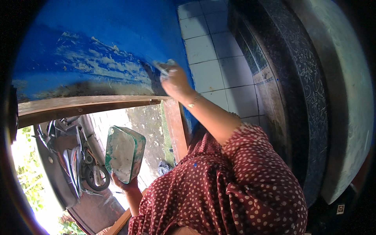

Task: The person applies putty to a wall using a scraper, taking material from a small container and smoothing it over the surface.

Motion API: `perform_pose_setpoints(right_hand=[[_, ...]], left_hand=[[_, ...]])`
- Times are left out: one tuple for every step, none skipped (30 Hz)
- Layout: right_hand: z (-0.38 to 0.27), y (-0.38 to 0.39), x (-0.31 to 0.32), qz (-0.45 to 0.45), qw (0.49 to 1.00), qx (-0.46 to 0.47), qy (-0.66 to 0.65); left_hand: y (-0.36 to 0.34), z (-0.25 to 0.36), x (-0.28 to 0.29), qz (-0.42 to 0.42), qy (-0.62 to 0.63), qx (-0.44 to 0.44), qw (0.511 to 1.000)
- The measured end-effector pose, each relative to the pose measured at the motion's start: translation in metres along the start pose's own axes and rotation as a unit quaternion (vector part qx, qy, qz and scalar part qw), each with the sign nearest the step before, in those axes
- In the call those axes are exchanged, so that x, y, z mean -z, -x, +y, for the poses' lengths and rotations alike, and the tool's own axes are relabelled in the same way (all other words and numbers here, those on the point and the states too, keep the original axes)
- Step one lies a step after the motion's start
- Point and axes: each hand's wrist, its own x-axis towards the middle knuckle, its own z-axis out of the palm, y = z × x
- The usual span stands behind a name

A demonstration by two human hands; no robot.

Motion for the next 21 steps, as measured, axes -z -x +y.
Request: perform_pose_setpoints(right_hand=[[-0.02, 0.001, -0.004, -0.087, 0.991, -0.066, 0.079], [-0.015, 0.018, -0.022, -0.027, 0.998, 0.047, 0.03], [-0.002, 0.028, -0.029, -0.056, 0.994, 0.088, 0.018], [0.01, 0.04, -0.033, -0.085, 0.989, 0.124, 0.005], [0.022, 0.049, -0.027, -0.036, 0.975, 0.216, 0.039], [0.023, 0.048, -0.014, -0.09, 0.991, 0.091, 0.036], [0.019, 0.044, 0.003, -0.145, 0.988, -0.037, 0.034], [0.019, 0.037, 0.011, -0.197, 0.966, -0.166, 0.033], [0.033, 0.031, 0.007, -0.116, 0.973, -0.198, 0.0], [0.045, 0.022, 0.004, -0.079, 0.99, -0.117, 0.015], [0.058, 0.012, 0.0, -0.04, 0.998, -0.035, 0.035], [0.046, 0.003, -0.008, -0.001, 0.997, -0.075, 0.006], [0.024, 0.001, -0.01, -0.059, 0.988, -0.124, 0.073], [0.007, 0.007, -0.017, -0.122, 0.969, -0.17, 0.129], [0.022, 0.026, -0.026, -0.114, 0.983, -0.055, 0.134], [0.038, 0.047, -0.037, -0.104, 0.983, 0.061, 0.14], [0.042, 0.053, -0.033, -0.096, 0.992, 0.049, 0.066], [0.048, 0.057, -0.024, -0.088, 0.995, 0.038, -0.005], [0.049, 0.055, -0.006, -0.114, 0.993, 0.02, -0.02], [0.054, 0.05, 0.007, -0.142, 0.989, 0.001, -0.04], [0.127, 0.048, 0.003, -0.098, 0.951, -0.271, -0.111]], left_hand=[[-0.002, -0.001, 0.001, 0.008, 0.0, 0.002, 1.0], [-0.002, -0.001, -0.001, -0.003, 0.0, 0.004, 1.0], [-0.003, -0.003, -0.006, -0.014, 0.001, 0.003, 1.0], [-0.001, -0.003, -0.007, -0.021, -0.001, 0.005, 1.0], [-0.001, -0.002, -0.006, -0.022, 0.001, 0.006, 1.0], [0.0, 0.002, -0.003, -0.02, 0.0, 0.001, 1.0], [0.002, 0.006, 0.0, -0.017, -0.001, -0.002, 1.0], [0.004, 0.009, 0.002, -0.014, -0.003, -0.004, 1.0], [0.005, 0.009, 0.003, -0.007, -0.006, -0.004, 1.0], [0.004, 0.008, 0.002, -0.002, -0.006, 0.001, 1.0], [0.001, 0.006, 0.001, 0.001, -0.006, 0.003, 1.0], [0.0, 0.003, -0.001, 0.0, -0.005, 0.009, 1.0], [-0.002, 0.001, -0.003, -0.002, -0.004, 0.017, 1.0], [-0.001, 0.002, -0.004, 0.002, -0.007, 0.014, 1.0], [-0.002, 0.0, -0.009, -0.006, -0.009, 0.012, 1.0], [-0.001, 0.0, -0.012, -0.008, -0.014, 0.009, 1.0], [0.001, 0.002, -0.011, -0.008, -0.017, 0.001, 1.0], [0.002, 0.004, -0.011, -0.005, -0.019, -0.003, 1.0], [0.004, 0.006, -0.011, -0.003, -0.019, -0.005, 1.0], [0.008, 0.01, -0.009, 0.003, -0.023, -0.011, 1.0], [0.004, 0.004, -0.013, -0.011, -0.02, 0.0, 1.0]])
